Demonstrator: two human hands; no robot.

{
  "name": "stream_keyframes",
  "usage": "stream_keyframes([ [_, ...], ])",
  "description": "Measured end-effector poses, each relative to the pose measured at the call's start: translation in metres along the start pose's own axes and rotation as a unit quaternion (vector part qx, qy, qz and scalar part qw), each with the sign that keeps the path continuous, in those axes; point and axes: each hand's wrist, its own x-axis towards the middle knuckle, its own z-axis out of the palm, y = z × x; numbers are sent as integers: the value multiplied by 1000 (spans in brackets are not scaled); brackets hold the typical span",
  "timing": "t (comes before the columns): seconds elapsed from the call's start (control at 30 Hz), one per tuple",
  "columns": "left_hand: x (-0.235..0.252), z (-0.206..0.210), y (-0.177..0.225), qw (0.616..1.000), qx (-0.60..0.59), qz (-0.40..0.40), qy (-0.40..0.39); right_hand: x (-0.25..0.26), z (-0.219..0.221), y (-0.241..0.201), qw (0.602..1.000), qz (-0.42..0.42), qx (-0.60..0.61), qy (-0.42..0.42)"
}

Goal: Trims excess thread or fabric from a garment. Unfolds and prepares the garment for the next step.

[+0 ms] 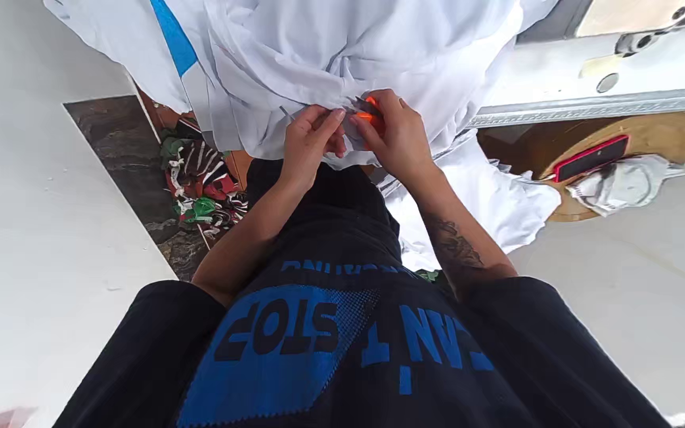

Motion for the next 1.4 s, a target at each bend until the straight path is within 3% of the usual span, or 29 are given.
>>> stream_keyframes([
  [0.27, -7, 4, -4, 998, -42, 27, 42, -2, 0, -10, 1000, 8, -16, 21],
  [0.63, -5, 8, -1, 997, -50, 48, 41, 1, 0, -10, 999, 7, 41, 21],
  [1.4, -6, 14, 7, 993, -94, 51, 43, 5, -7, -13, 999, -49, 16, 10],
])
